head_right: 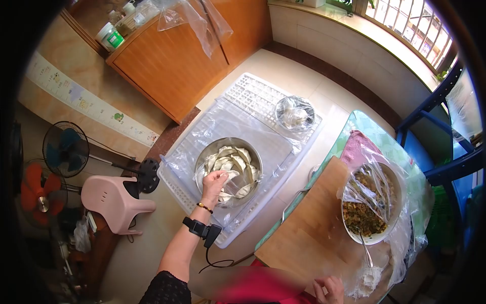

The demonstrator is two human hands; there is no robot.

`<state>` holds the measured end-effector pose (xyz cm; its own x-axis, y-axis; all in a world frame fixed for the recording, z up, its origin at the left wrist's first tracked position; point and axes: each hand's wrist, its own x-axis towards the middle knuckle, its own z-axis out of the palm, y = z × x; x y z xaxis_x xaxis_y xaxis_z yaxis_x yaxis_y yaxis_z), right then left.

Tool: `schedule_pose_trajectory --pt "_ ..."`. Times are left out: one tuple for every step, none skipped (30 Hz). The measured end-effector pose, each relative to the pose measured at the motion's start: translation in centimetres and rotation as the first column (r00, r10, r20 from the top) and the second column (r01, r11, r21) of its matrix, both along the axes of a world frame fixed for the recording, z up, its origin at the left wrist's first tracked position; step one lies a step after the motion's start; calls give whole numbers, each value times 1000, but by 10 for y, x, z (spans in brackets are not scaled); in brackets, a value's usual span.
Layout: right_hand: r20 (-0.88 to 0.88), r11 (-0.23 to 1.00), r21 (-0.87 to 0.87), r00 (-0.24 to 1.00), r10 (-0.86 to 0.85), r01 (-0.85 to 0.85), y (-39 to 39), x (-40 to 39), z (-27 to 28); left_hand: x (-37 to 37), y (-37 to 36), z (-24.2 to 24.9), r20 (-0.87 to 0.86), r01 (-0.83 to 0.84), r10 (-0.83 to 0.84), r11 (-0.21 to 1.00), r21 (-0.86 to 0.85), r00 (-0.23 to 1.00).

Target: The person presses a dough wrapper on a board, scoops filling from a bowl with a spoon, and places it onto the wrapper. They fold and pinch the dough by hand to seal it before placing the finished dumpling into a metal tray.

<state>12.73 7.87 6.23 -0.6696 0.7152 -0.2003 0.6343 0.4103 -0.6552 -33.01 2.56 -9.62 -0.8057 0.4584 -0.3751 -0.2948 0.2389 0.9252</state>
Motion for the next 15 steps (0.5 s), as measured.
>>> schedule_pose_trajectory --pt "-7 1000 -6 1000 -8 8 3 -2 -3 -2 2 -5 -112 14 -17 1000 -28 994" --pt "-4 1000 -17 1000 -8 8 6 -5 -5 -3 3 -8 -108 14 -18 999 -39 994" --pt "1 1000 -23 1000 -16 16 10 -8 -7 -3 3 -10 -167 61 -76 994 -96 983" --pt "5 999 -29 1000 -25 25 13 -11 -9 -2 3 -12 -222 104 -138 982 -155 965" --pt "8 999 -39 1000 -25 25 16 -12 -12 -1 1 -13 -218 104 -140 981 -165 966" --pt "3 999 -41 999 -34 34 18 -13 -15 1 0 -14 -253 143 -178 978 -150 951" --pt "-2 998 -43 999 -44 44 20 -13 -18 2 -2 -16 -287 184 -217 973 -137 933" --pt "0 998 -53 999 -46 45 23 -13 -20 0 -3 -15 -275 206 -236 969 -135 932" --pt "15 997 -71 999 -43 44 25 -12 -22 -4 -5 -14 -272 207 -240 968 -144 932" --pt "30 995 -89 999 -40 42 27 -12 -25 -9 -7 -11 -262 260 -311 942 -214 914" --pt "32 994 -100 999 -41 44 28 -12 -28 -13 -8 -6 -245 311 -382 907 -283 891" --pt "27 995 -87 998 -53 56 28 -12 -30 -16 -8 0 -238 313 -386 903 -294 891" --pt "23 995 -75 998 -67 68 27 -11 -32 -17 -8 8 -213 322 -379 911 -259 900" --pt "27 994 -85 997 -69 71 27 -12 -32 -18 -9 14 -189 330 -372 918 -222 909" --pt "30 993 -88 997 -76 78 29 -14 -31 -18 -10 17 -185 333 -377 915 -229 908"
